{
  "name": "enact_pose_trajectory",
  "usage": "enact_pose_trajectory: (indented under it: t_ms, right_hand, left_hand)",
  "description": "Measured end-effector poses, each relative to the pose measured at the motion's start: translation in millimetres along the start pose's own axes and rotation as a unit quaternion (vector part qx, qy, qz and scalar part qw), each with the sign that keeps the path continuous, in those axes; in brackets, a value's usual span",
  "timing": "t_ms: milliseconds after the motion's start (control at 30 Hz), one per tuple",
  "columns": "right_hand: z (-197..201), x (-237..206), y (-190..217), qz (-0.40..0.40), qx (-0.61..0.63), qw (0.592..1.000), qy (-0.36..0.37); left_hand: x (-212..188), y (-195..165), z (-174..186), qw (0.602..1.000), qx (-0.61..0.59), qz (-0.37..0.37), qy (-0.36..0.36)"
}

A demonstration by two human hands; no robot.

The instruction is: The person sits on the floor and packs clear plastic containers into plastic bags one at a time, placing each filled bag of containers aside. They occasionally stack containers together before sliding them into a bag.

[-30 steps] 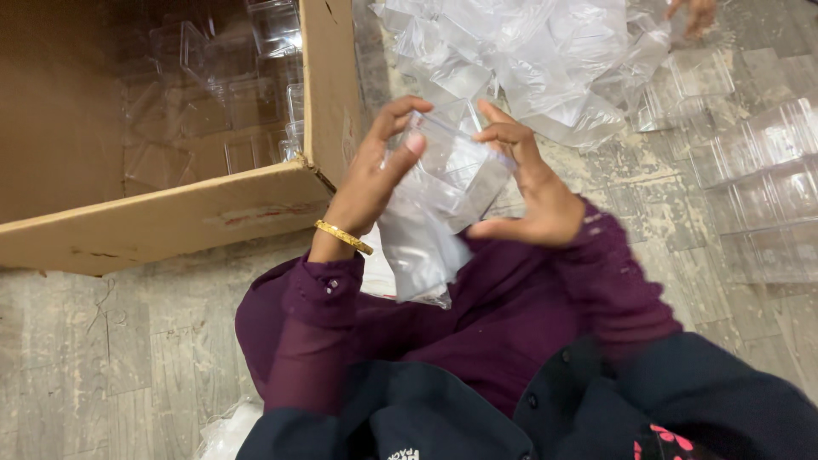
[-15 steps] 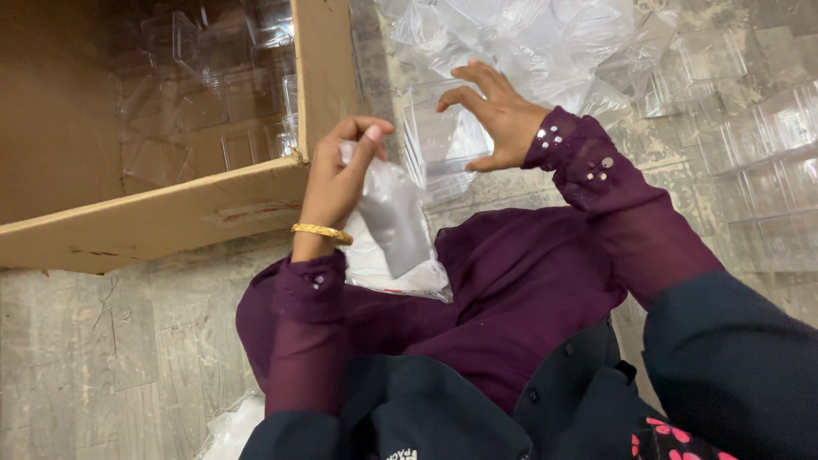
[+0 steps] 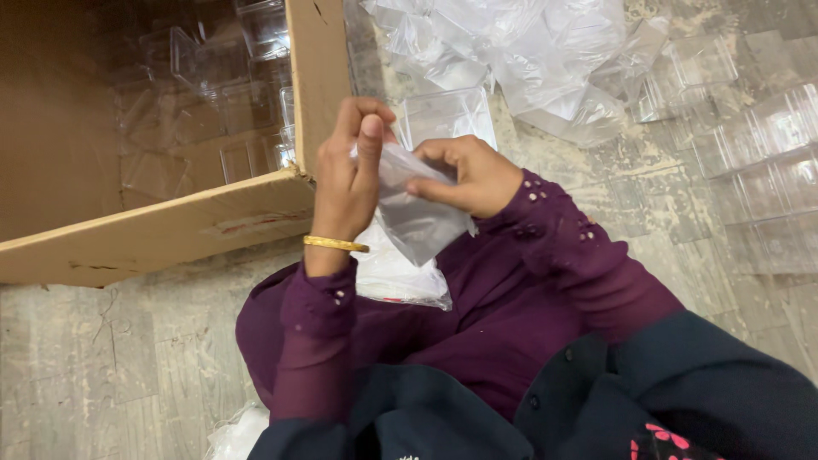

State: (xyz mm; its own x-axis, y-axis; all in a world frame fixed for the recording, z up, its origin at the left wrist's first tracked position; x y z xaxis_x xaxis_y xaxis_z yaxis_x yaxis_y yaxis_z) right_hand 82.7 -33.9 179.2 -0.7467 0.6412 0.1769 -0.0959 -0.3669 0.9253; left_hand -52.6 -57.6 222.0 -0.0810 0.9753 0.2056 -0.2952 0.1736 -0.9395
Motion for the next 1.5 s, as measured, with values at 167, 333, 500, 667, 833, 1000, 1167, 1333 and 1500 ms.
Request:
enact_pose_trajectory:
  t_ms: [167, 333, 500, 667, 833, 1000, 1167, 1333, 1500]
  right_hand:
    - [19.7, -6.8, -0.9, 0.06, -0.021, 0.996, -0.056]
    - [45.4, -20.8, -2.6, 0.043, -0.07, 0.981, -0.175]
    - [50.2, -25.3, -2.1, 0.029, -0.03, 0.975, -0.218]
    - [52.3, -29.1, 2.0, -0.003, -0.048, 0.972, -0.23]
    - [47.2, -26.9, 19.5, 0.041, -0.135, 0.968, -0.207]
    - [52.9, -21.5, 13.1, 0.08, -0.095, 0.964, -0.236]
    - [61.0, -24.1, -33.7, 0.043, 0.076, 0.971, -0.221]
    - [48.7, -27.3, -50.3, 0.091, 0.303, 0.942, -0.112]
    - [75.4, -45.9, -34.3, 0.219, 0.456, 0.829, -0.238]
  left_hand:
    - [-2.3, 17.6, -6.9, 0.977, -0.142, 0.043, 0.151]
    - [-3.2, 42.5, -5.3, 0.974, -0.187, 0.106, 0.078]
    - [1.1, 44.5, -8.3, 0.977, -0.194, 0.08, 0.029]
    - [3.7, 50.0, -5.2, 0.964, -0.262, 0.051, -0.009]
    - [6.8, 69.1, -17.4, 0.948, -0.292, 0.127, -0.001]
    - [9.5, 71.2, -34.1, 0.937, -0.295, 0.168, 0.08]
    - [8.7, 69.9, -44.2, 0.915, -0.31, 0.191, 0.171]
    - [8.9, 74.9, -25.0, 0.864, -0.45, 0.163, 0.157]
    - [6.3, 90.4, -29.5, 0.866, -0.436, 0.201, 0.142]
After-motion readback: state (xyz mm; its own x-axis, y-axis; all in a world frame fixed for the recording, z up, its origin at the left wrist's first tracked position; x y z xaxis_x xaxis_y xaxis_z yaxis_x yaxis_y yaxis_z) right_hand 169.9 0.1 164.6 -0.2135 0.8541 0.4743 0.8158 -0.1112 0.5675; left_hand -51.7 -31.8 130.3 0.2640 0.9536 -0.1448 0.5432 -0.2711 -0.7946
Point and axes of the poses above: each hand's wrist, its own x-axis towards the middle knuckle, its own z-axis out of the back of the hand, y = z × x, the point moved 9 cm from there along x, towards the middle knuckle, and after that the axes turned 14 degrees about z, right-handed, at the moved point
